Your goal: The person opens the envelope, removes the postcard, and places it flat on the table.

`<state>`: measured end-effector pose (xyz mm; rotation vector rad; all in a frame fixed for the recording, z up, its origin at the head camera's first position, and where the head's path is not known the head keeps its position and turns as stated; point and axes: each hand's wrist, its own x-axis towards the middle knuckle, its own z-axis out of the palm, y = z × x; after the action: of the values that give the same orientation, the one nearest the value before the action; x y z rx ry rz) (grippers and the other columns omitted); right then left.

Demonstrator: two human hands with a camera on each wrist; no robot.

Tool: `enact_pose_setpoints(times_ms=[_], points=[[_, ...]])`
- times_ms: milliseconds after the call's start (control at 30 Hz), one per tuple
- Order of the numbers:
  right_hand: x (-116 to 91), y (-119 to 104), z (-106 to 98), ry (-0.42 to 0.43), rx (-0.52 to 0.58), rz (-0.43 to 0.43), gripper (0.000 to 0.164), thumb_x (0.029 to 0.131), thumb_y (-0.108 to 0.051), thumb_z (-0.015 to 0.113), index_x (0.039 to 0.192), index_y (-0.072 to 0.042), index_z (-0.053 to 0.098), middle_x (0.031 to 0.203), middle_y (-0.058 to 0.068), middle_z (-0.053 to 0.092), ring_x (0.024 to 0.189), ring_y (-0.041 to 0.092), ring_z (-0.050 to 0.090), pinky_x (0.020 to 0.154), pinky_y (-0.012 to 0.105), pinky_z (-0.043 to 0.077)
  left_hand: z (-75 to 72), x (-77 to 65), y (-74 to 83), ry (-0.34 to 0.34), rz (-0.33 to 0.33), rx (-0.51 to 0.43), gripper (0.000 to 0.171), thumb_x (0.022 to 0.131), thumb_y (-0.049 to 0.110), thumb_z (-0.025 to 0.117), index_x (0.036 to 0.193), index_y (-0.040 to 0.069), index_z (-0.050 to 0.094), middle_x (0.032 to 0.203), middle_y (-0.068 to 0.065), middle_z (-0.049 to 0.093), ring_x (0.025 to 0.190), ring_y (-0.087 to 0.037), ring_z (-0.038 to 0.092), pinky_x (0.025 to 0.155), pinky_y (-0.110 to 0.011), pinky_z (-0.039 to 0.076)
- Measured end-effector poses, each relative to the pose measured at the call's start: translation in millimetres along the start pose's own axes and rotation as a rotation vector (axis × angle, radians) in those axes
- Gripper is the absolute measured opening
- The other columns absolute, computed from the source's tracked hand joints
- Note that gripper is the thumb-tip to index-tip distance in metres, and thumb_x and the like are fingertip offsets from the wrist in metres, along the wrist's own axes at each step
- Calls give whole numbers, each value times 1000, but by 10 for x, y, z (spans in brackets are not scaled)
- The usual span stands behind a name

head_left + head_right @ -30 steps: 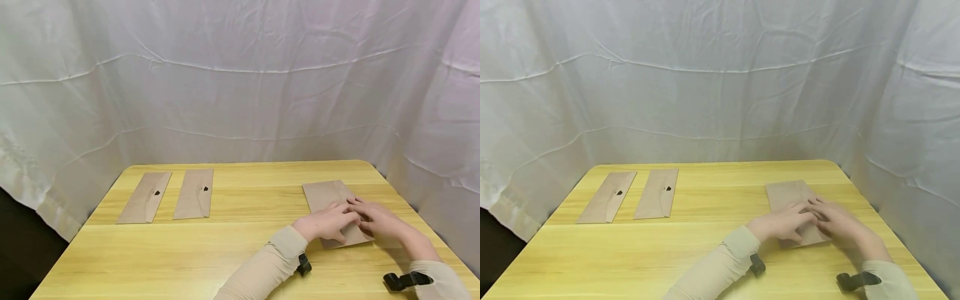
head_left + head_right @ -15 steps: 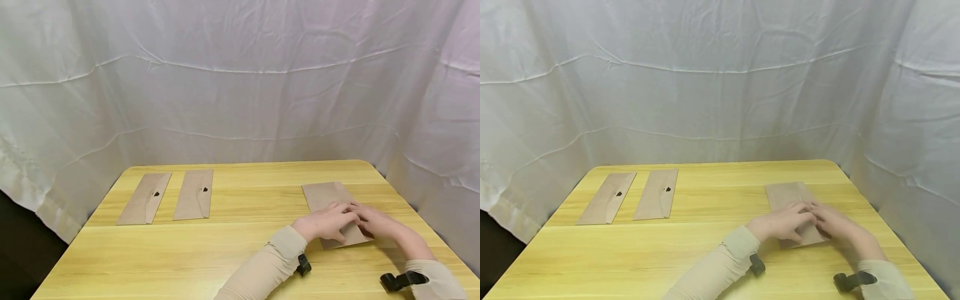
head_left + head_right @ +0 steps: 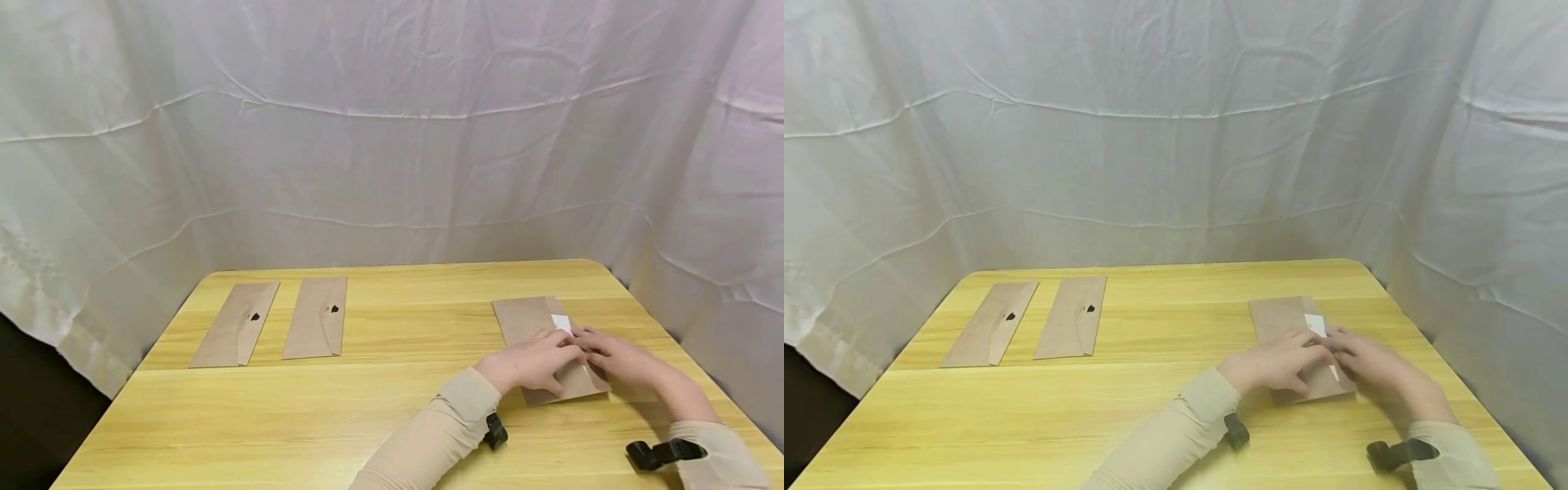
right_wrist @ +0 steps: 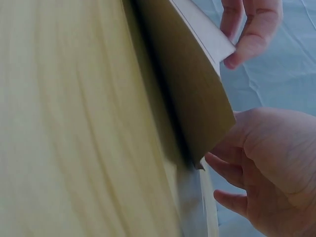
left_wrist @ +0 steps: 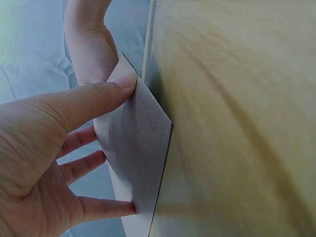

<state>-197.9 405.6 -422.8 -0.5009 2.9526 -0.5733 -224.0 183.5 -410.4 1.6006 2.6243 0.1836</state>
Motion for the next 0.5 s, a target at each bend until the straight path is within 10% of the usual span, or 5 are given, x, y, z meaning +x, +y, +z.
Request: enact_pose_setpoints(times_ms=[500], points=[[-63,104,-34,-2,-24,98,51,99,-31,55,138,1,51,142,44,34,125,63,38,91,73,37,-13,21,20,-23,11,22,59,82,45,74,134,36,48,143,14,37,133,-2,33,110,-10,24]])
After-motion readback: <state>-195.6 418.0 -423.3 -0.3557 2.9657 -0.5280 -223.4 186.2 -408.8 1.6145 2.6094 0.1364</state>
